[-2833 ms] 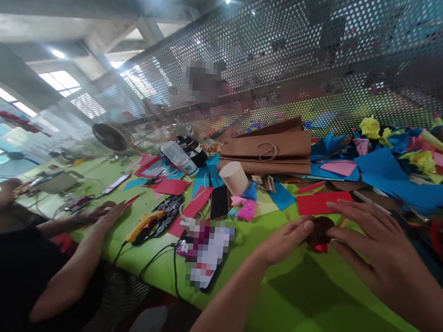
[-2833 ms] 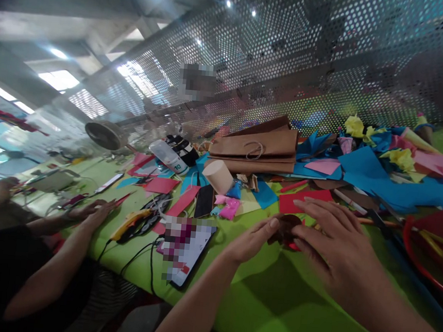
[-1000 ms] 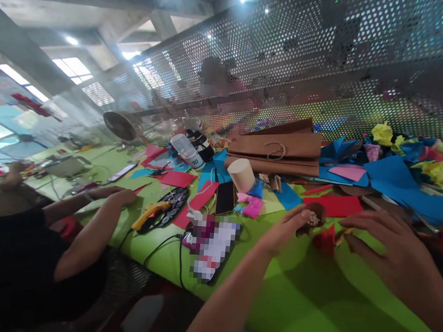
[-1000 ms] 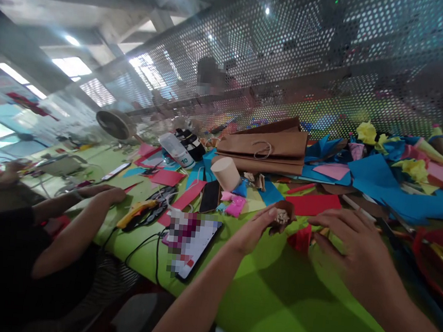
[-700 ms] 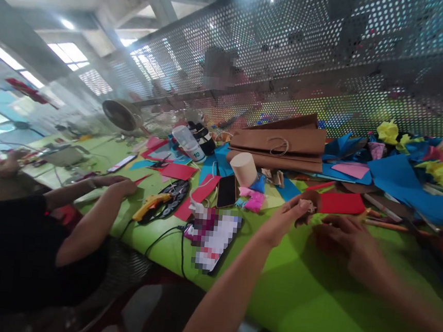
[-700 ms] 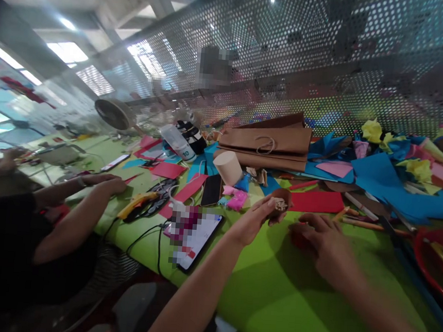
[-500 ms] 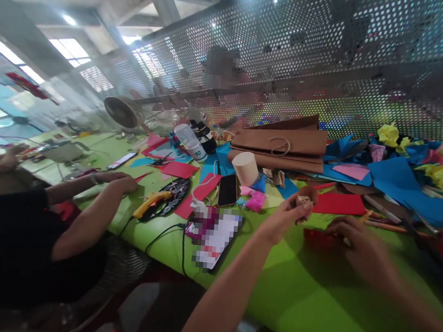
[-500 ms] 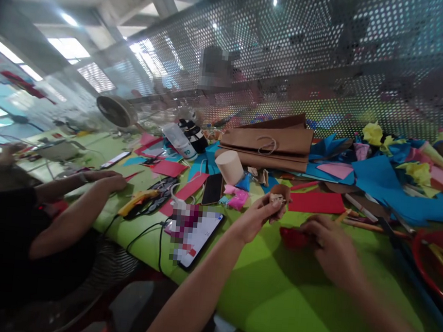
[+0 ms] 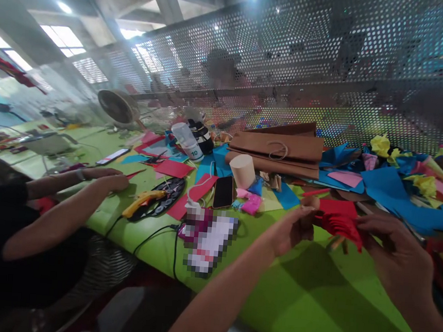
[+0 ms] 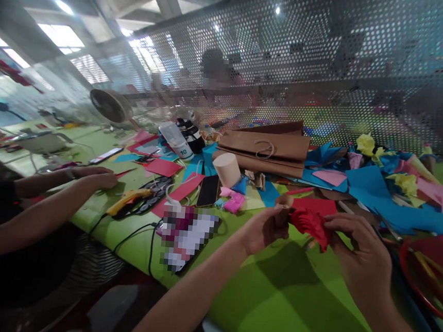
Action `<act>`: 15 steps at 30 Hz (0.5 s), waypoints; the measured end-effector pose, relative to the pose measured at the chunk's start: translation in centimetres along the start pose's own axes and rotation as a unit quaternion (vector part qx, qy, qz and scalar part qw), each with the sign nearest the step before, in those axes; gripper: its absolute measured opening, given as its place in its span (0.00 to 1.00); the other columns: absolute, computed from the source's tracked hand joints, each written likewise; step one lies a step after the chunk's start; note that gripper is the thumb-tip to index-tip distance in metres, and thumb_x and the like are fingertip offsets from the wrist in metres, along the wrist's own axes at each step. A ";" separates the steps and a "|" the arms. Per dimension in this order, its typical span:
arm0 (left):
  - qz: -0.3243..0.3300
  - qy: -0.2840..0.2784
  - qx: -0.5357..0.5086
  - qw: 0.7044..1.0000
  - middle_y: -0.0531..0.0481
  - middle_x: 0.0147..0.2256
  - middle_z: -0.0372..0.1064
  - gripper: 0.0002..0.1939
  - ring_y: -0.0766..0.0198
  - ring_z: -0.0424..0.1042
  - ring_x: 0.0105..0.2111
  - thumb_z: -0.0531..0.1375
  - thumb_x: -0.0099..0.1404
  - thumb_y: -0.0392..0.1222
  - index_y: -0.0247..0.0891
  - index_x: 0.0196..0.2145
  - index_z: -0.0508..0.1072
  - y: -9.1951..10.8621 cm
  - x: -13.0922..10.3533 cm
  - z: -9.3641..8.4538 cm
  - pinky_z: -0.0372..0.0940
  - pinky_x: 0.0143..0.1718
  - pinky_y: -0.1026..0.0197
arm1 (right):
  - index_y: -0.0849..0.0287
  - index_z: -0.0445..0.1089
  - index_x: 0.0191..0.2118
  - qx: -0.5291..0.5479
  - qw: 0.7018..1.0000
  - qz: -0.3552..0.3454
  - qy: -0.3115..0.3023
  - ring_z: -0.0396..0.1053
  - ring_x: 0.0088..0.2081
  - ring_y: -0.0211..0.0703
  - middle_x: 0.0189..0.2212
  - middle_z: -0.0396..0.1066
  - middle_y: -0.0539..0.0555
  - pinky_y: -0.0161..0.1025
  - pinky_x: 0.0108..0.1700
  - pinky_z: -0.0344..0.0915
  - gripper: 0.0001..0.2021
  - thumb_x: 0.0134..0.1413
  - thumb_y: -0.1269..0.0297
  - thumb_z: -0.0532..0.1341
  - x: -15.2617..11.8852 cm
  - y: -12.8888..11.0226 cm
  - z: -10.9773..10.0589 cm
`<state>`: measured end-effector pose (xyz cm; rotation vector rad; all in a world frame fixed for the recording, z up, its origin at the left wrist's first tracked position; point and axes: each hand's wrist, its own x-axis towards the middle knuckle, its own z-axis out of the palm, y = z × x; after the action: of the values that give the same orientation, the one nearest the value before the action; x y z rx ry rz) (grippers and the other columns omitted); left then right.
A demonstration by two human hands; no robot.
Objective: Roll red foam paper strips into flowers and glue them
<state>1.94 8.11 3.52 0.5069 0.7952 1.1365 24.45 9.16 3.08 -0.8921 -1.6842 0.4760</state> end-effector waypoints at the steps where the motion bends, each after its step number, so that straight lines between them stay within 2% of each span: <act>1: -0.001 0.000 -0.009 1.000 0.52 0.28 0.71 0.18 0.69 0.64 0.25 0.72 0.56 0.50 0.35 0.39 0.78 0.0 0.0 0.0 0.61 0.27 0.64 | 0.48 0.77 0.39 0.007 1.000 0.002 0.009 0.76 0.48 0.53 0.43 0.78 0.53 0.52 0.48 0.71 0.04 0.61 0.66 0.68 0.0 -0.1 0.0; 4: -0.008 0.001 -0.019 1.000 0.52 0.28 0.72 0.19 0.71 0.62 0.23 0.73 0.54 0.47 0.34 0.40 0.79 -0.3 0.0 0.0 0.61 0.27 0.65 | 0.48 0.76 0.40 0.012 1.000 -0.008 0.017 0.77 0.49 0.54 0.43 0.78 0.53 0.52 0.49 0.72 0.05 0.61 0.67 0.68 -0.2 0.0 0.1; 6: -0.021 0.002 -0.010 1.000 0.53 0.27 0.71 0.19 0.71 0.62 0.23 0.76 0.50 0.44 0.34 0.37 0.79 -0.9 0.0 0.2 0.60 0.26 0.65 | 0.48 0.76 0.40 -0.011 1.000 -0.025 0.002 0.77 0.50 0.54 0.45 0.79 0.53 0.54 0.50 0.71 0.05 0.62 0.67 0.67 -0.4 0.2 0.2; 11: -0.025 -0.017 0.031 0.999 0.55 0.26 0.68 0.27 0.72 0.66 0.25 0.83 0.38 0.47 0.33 0.30 0.77 -1.6 -0.4 0.8 0.60 0.28 0.65 | 0.45 0.78 0.39 -0.064 0.995 -0.064 -0.032 0.79 0.49 0.54 0.46 0.80 0.51 0.53 0.52 0.72 0.07 0.63 0.67 0.67 -0.9 0.2 0.3; 13: -0.005 -0.009 0.048 0.999 0.55 0.26 0.68 0.28 0.72 0.66 0.26 0.84 0.35 0.46 0.33 0.30 0.77 -1.6 -0.5 0.9 0.59 0.30 0.64 | 0.43 0.79 0.42 -0.049 0.997 -0.037 -0.050 0.79 0.50 0.54 0.47 0.81 0.51 0.51 0.53 0.73 0.07 0.63 0.65 0.66 -0.9 0.0 0.3; 15: 0.026 -0.002 0.054 0.998 0.55 0.27 0.70 0.29 0.70 0.68 0.28 0.84 0.33 0.45 0.33 0.31 0.78 -1.5 -0.5 1.0 0.62 0.34 0.63 | 0.41 0.79 0.48 -0.012 0.997 0.044 -0.068 0.78 0.52 0.54 0.50 0.80 0.51 0.49 0.53 0.75 0.09 0.64 0.60 0.65 -0.9 -0.1 0.3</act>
<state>3.55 7.16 3.19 0.6230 0.8467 1.1436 24.20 8.44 2.52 -0.9724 -1.7825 0.5881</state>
